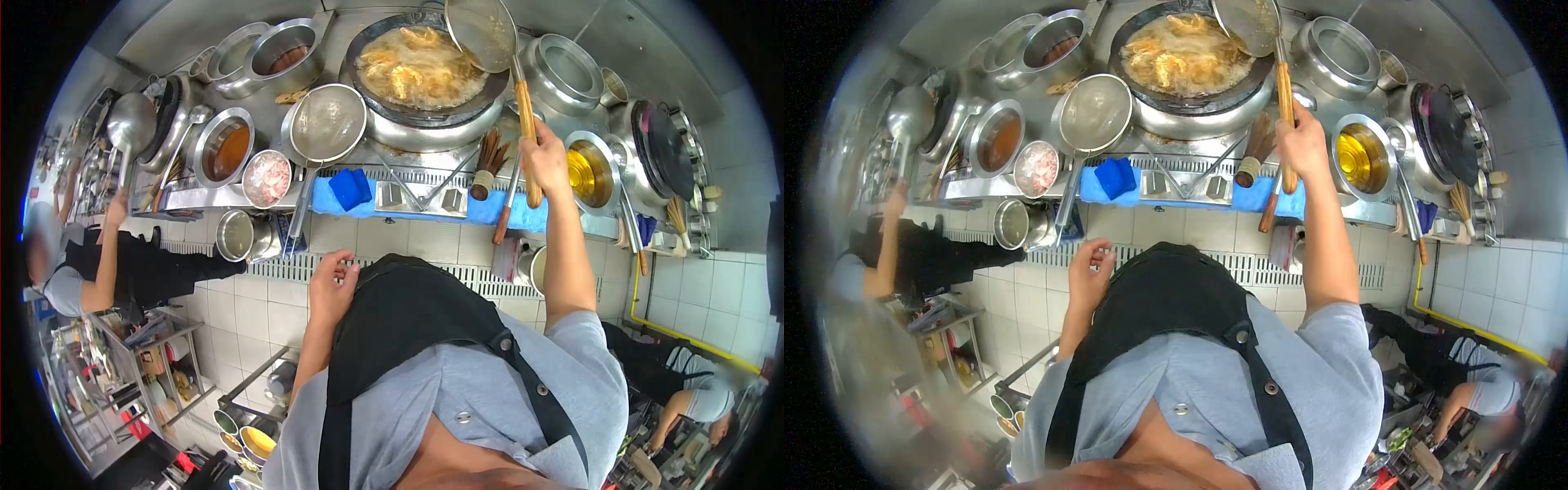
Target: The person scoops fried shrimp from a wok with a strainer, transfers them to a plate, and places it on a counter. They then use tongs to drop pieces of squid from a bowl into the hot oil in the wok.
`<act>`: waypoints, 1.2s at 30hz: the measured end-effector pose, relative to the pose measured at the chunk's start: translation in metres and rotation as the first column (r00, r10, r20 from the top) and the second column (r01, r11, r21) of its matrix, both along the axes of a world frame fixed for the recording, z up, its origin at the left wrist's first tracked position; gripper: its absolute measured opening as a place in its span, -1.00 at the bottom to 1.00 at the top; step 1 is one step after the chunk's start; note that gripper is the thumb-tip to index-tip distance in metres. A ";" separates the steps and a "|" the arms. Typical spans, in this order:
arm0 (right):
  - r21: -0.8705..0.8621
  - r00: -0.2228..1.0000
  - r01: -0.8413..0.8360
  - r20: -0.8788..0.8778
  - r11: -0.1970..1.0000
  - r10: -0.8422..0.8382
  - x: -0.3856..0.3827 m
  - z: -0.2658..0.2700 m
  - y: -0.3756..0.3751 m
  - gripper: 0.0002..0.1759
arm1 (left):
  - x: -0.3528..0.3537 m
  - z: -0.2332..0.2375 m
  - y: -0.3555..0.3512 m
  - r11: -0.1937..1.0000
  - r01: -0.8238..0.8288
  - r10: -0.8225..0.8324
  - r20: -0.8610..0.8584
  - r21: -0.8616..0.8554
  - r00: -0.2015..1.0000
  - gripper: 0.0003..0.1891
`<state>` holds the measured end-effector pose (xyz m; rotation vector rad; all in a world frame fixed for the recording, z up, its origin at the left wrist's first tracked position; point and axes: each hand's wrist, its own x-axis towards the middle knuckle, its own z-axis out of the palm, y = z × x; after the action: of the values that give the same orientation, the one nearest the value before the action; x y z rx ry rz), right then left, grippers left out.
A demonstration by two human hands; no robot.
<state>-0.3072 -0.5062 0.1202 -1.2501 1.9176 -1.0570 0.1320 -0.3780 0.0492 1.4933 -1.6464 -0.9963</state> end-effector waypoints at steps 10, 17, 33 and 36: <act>0.178 0.859 -0.311 0.474 0.934 0.196 -0.009 0.000 -0.015 -0.55 | 0.001 -0.001 0.014 0.994 -0.105 0.105 -0.004 0.025 0.994 -0.74; 0.066 0.538 -0.424 0.820 0.903 0.193 -0.008 0.001 -0.011 -0.63 | -0.022 0.002 -0.008 0.953 0.013 0.103 -0.364 0.303 0.925 -0.66; -0.015 0.880 0.087 0.469 0.996 -0.069 0.016 -0.104 0.072 -0.58 | -0.267 0.014 -0.180 0.741 0.496 0.263 -0.875 0.452 0.405 -0.72; -0.013 0.968 0.249 0.035 0.968 -0.248 -0.001 -0.228 0.109 -0.45 | -0.273 0.019 -0.189 0.718 0.411 0.417 -0.820 0.561 0.391 -0.87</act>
<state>-0.3086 -0.3975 -0.1083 -1.0119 2.0823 -1.2146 -0.1413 -0.5672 0.0678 0.8828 -0.3461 -2.1347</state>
